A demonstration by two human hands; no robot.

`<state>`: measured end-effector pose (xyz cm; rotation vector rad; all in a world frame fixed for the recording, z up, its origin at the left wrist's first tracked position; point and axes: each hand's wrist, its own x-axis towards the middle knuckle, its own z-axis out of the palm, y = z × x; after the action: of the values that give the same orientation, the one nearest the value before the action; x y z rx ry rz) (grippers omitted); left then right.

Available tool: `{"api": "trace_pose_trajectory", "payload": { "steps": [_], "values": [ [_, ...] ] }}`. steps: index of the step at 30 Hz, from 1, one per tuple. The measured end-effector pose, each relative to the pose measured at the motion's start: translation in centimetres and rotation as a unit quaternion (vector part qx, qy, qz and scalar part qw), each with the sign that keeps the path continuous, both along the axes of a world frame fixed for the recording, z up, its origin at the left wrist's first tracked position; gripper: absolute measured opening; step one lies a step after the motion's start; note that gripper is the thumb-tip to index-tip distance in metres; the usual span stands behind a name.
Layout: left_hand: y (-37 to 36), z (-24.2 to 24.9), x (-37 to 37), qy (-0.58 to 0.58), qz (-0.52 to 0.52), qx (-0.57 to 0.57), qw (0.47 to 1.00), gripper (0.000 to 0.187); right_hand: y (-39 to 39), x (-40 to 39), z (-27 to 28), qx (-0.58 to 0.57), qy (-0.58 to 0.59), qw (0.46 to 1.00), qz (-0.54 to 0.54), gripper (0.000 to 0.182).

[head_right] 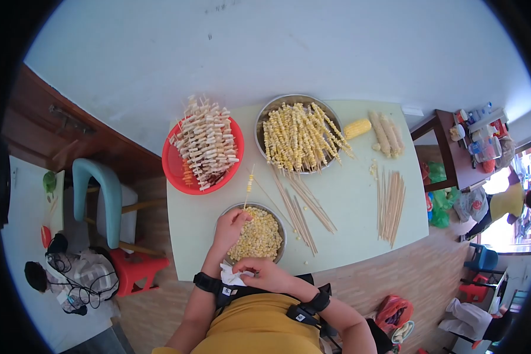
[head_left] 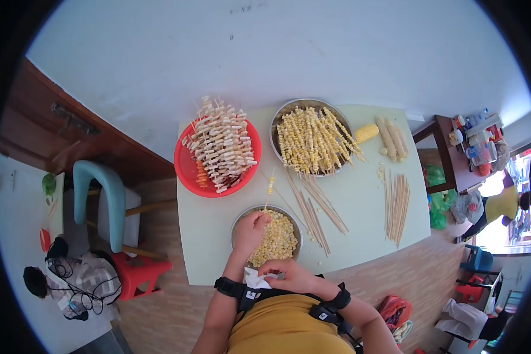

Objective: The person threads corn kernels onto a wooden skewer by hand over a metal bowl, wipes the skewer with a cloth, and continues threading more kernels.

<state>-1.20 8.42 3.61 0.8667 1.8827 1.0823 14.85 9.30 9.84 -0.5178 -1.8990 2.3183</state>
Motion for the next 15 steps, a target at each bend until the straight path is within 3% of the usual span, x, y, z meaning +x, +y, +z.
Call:
{"api": "trace_pose_trajectory", "payload": {
  "steps": [5,7,11,14,15],
  "values": [
    [0.0,-1.4,-0.4,-0.042,0.001,0.029,0.999,0.023,-0.3,-0.2,0.1,-0.021,-0.009,1.000,0.018,0.017],
    [0.0,-1.8,-0.4,-0.055,0.006,0.037,0.998,0.023,-0.3,-0.3,-0.1,0.070,0.039,0.996,0.030,0.015],
    [0.0,-1.9,-0.3,-0.074,0.018,0.040,0.996,0.023,0.4,-0.4,0.4,0.127,0.070,0.988,0.061,0.015],
    [-0.5,-2.6,-0.7,-0.067,0.000,0.043,0.997,0.022,1.0,0.1,-0.5,0.110,0.075,0.983,0.129,0.013],
    [-0.4,-2.1,-0.8,-0.066,0.001,0.044,0.997,0.022,0.9,0.5,-1.1,-0.037,0.065,0.993,0.092,0.013]
  ]
}}
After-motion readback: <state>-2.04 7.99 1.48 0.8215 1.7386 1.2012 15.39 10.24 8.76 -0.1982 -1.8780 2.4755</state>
